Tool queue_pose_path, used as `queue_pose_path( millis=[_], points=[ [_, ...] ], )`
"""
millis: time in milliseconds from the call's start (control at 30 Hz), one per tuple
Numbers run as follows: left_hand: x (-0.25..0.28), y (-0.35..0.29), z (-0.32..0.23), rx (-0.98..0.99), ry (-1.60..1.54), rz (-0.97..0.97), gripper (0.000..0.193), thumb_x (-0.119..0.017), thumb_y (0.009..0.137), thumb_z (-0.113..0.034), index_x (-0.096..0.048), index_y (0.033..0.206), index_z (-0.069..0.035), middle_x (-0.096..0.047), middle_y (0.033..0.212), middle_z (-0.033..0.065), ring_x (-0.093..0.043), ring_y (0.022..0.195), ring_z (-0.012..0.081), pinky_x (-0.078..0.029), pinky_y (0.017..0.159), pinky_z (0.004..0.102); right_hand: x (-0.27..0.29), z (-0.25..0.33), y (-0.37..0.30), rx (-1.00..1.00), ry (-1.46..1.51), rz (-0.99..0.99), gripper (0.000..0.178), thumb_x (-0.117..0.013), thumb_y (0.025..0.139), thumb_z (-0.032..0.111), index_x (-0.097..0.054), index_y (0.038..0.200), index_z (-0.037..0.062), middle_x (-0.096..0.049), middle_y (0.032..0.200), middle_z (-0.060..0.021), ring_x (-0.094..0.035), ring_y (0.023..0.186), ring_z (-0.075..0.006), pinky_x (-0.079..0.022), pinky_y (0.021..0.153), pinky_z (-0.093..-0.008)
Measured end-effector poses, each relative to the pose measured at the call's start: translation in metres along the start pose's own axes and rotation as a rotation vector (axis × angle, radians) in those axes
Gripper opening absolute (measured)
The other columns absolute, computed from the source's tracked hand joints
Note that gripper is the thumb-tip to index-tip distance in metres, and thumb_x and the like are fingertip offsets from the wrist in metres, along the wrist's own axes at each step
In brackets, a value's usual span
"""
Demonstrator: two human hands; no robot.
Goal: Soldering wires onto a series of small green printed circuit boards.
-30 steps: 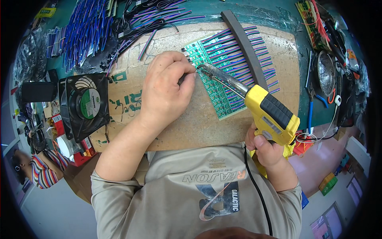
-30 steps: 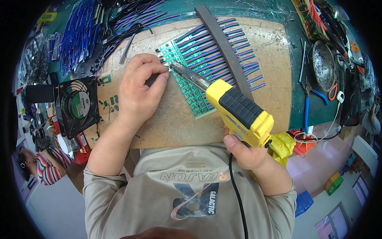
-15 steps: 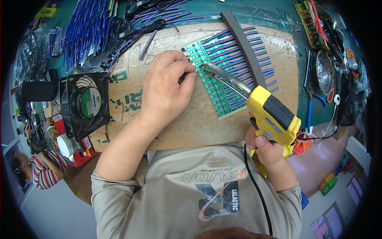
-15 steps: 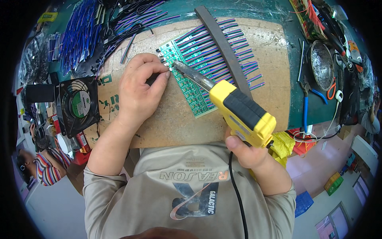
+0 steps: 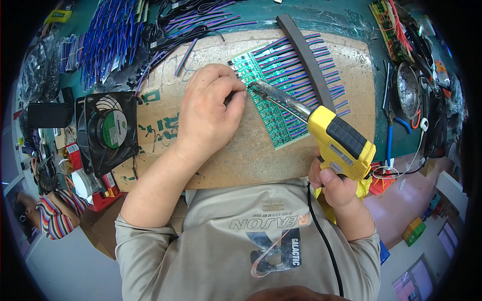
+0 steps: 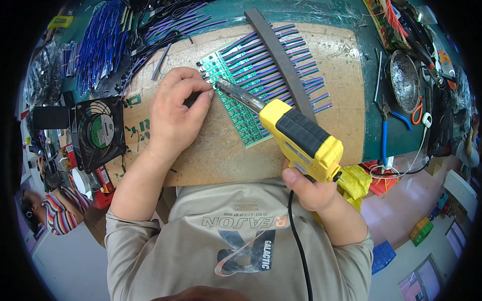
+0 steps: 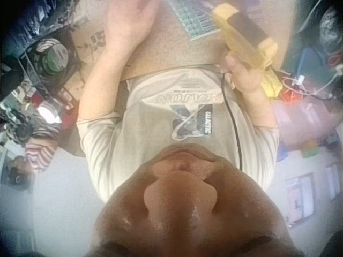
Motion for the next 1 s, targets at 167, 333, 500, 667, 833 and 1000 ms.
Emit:
queue_pose_path(
  millis=[167, 333, 500, 667, 833, 1000],
  points=[
    [0.0009, -0.0003, 0.0009, 0.001, 0.003, 0.002, 0.008, -0.068, 0.071, -0.002, -0.064, 0.079, -0.003, -0.061, 0.093, 0.0107, -0.059, 0.089, 0.0305, -0.047, 0.078, 0.0395, -0.0033, 0.0027, 0.0024, 0.008, 0.010, -0.001, 0.044, -0.068, 0.082, 0.028, -0.049, 0.108, -0.0027, -0.048, 0.062, -0.0053, -0.046, 0.048, -0.0140, -0.040, 0.045, -0.0271],
    [0.0011, 0.0001, 0.0002, 0.002, 0.054, 0.022, 0.007, -0.069, 0.075, -0.004, -0.066, 0.081, -0.004, -0.062, 0.093, 0.0087, -0.061, 0.088, 0.0259, -0.049, 0.076, 0.0340, -0.0039, 0.0034, 0.0027, 0.006, 0.001, 0.003, 0.043, -0.067, 0.082, 0.028, -0.049, 0.107, -0.0024, -0.048, 0.062, -0.0051, -0.047, 0.048, -0.0138, -0.041, 0.044, -0.0273],
    [0.0007, 0.0003, 0.0004, 0.005, 0.001, 0.010, 0.008, -0.068, 0.071, -0.003, -0.064, 0.078, -0.003, -0.061, 0.092, 0.0105, -0.059, 0.087, 0.0301, -0.047, 0.078, 0.0392, -0.0061, 0.0040, 0.0005, 0.048, 0.034, 0.137, 0.049, -0.062, 0.087, 0.012, -0.043, 0.131, -0.0012, -0.057, 0.076, -0.0068, -0.052, 0.058, -0.0115, -0.043, 0.053, -0.0246],
    [0.0009, 0.0002, -0.0001, -0.011, 0.004, 0.004, 0.008, -0.067, 0.071, -0.002, -0.064, 0.079, -0.003, -0.061, 0.092, 0.0106, -0.059, 0.087, 0.0304, -0.047, 0.078, 0.0394, -0.0046, 0.0055, 0.0040, 0.013, 0.036, -0.002, 0.053, -0.067, 0.082, 0.028, -0.048, 0.120, -0.0042, -0.047, 0.061, -0.0036, -0.046, 0.047, -0.0136, -0.039, 0.045, -0.0267],
    [0.0004, 0.0002, 0.0009, 0.001, 0.006, 0.010, 0.008, -0.067, 0.071, -0.002, -0.064, 0.078, -0.003, -0.061, 0.092, 0.0109, -0.059, 0.088, 0.0307, -0.047, 0.078, 0.0394, -0.0050, 0.0033, 0.0047, -0.012, 0.047, 0.002, 0.050, -0.067, 0.082, 0.028, -0.049, 0.117, -0.0037, -0.048, 0.061, -0.0043, -0.046, 0.047, -0.0140, -0.040, 0.045, -0.0275],
    [0.0008, 0.0005, 0.0003, 0.000, 0.005, 0.005, 0.008, -0.067, 0.071, -0.002, -0.064, 0.078, -0.002, -0.061, 0.091, 0.0110, -0.059, 0.087, 0.0306, -0.047, 0.077, 0.0395, -0.0060, 0.0031, 0.0050, -0.029, 0.056, 0.004, 0.045, -0.067, 0.082, 0.027, -0.050, 0.112, -0.0026, -0.048, 0.061, -0.0048, -0.046, 0.047, -0.0143, -0.041, 0.046, -0.0280]
  ],
)
Point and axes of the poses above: each hand's wrist, its own y-axis towards the middle knuckle, its own x-axis out of the back of the hand, z = x × y, the point moved 8 cm from there along y, towards the middle knuckle
